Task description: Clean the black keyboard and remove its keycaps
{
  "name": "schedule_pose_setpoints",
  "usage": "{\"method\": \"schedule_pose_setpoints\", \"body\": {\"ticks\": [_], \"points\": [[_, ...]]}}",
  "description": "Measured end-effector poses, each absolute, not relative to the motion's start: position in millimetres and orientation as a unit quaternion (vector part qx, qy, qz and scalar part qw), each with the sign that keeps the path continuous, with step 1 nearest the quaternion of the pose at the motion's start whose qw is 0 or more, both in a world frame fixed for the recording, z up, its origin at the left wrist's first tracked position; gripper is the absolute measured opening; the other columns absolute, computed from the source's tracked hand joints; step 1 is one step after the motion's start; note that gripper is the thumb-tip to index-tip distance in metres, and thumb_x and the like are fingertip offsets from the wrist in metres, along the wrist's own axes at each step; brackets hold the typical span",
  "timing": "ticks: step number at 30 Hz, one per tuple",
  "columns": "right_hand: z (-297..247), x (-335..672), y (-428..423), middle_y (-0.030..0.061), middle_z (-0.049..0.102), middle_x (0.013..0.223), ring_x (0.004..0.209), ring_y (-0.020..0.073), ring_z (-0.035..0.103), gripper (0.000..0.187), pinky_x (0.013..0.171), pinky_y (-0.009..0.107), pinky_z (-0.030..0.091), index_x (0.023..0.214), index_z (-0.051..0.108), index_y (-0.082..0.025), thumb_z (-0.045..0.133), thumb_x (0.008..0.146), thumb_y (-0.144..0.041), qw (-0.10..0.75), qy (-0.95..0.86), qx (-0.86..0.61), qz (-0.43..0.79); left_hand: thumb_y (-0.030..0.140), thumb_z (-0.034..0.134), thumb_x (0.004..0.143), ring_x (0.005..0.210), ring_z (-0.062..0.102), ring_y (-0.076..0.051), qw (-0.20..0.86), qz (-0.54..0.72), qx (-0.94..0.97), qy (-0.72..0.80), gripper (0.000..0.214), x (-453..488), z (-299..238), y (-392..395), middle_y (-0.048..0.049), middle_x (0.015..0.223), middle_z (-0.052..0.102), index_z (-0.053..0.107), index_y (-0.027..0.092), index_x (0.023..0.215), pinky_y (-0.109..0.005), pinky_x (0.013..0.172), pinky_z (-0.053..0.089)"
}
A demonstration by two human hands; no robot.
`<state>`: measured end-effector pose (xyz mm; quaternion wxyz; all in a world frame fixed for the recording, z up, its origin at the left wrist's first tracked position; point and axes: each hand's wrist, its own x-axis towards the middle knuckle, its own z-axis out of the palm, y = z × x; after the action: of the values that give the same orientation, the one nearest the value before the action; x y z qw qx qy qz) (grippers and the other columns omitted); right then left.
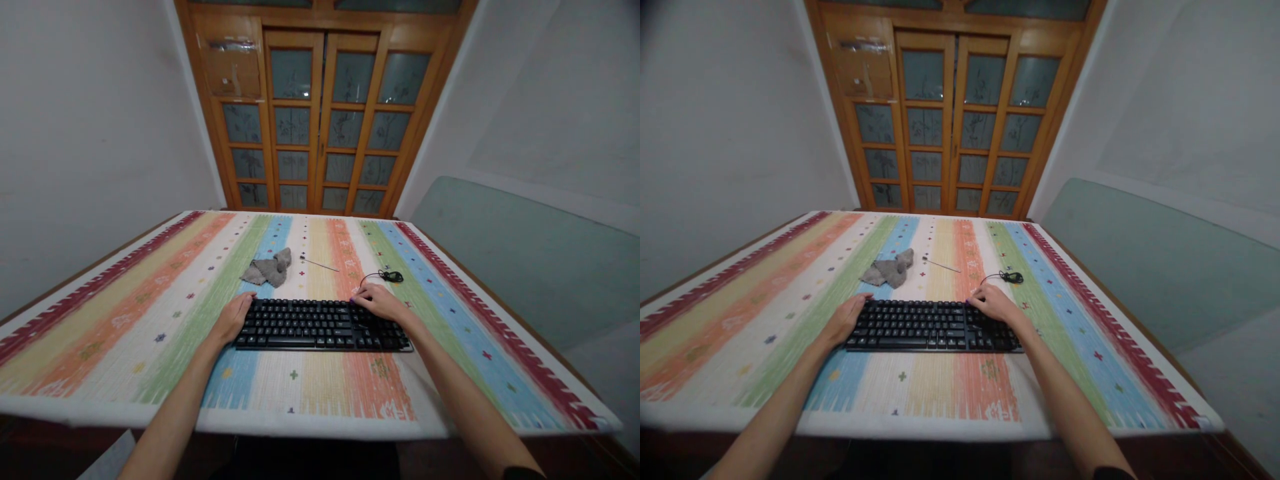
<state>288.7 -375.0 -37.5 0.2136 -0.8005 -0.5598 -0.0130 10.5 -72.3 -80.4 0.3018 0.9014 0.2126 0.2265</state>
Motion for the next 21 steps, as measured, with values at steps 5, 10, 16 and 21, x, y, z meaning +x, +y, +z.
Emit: {"method": "schedule_pose_setpoints", "body": {"ticks": [5, 10, 16, 21], "points": [[-37, 293, -370, 0.0058, 0.074, 0.083, 0.080, 0.0195, 0.065, 0.019, 0.074, 0.027, 0.046, 0.086, 0.078, -0.020, 0.060, 0.084, -0.025, 0.176, -0.591, -0.786, 0.044, 0.056, 0.018, 0.093, 0.108, 0.060, -0.026, 0.297, 0.222, 0.905, 0.208, 0.063, 10, -80, -72, -0.0113, 0.111, 0.068, 0.062, 0.015, 0.111, -0.043, 0.103, 0.044], [-44, 303, -361, 0.0058, 0.076, 0.084, 0.078, 0.0185, 0.067, 0.018, 0.070, 0.024, 0.047, 0.087, 0.077, -0.017, 0.063, 0.077, -0.020, 0.178, -0.561, -0.801, 0.110, 0.054, 0.017, 0.094, 0.107, 0.060, -0.026, 0.290, 0.218, 0.909, 0.206, 0.062, 11, -82, -71, -0.0110, 0.110, 0.069, 0.061, 0.015, 0.113, -0.043, 0.102, 0.044], [-39, 318, -347, 0.0056, 0.076, 0.081, 0.074, 0.0197, 0.068, 0.018, 0.067, 0.024, 0.048, 0.083, 0.078, -0.016, 0.069, 0.070, -0.023, 0.140, -0.543, -0.811, 0.170, 0.053, 0.017, 0.094, 0.107, 0.060, -0.025, 0.295, 0.221, 0.907, 0.206, 0.062, 11, -82, -71, -0.0109, 0.109, 0.068, 0.060, 0.014, 0.115, -0.043, 0.102, 0.044], [-38, 321, -347, 0.0045, 0.076, 0.075, 0.069, 0.0189, 0.066, 0.019, 0.062, 0.024, 0.047, 0.079, 0.079, -0.017, 0.066, 0.074, -0.030, 0.165, -0.537, -0.807, 0.185, 0.053, 0.017, 0.094, 0.107, 0.060, -0.025, 0.293, 0.220, 0.908, 0.202, 0.061, 11, -80, -71, -0.0106, 0.109, 0.068, 0.059, 0.014, 0.115, -0.042, 0.102, 0.045]]}}
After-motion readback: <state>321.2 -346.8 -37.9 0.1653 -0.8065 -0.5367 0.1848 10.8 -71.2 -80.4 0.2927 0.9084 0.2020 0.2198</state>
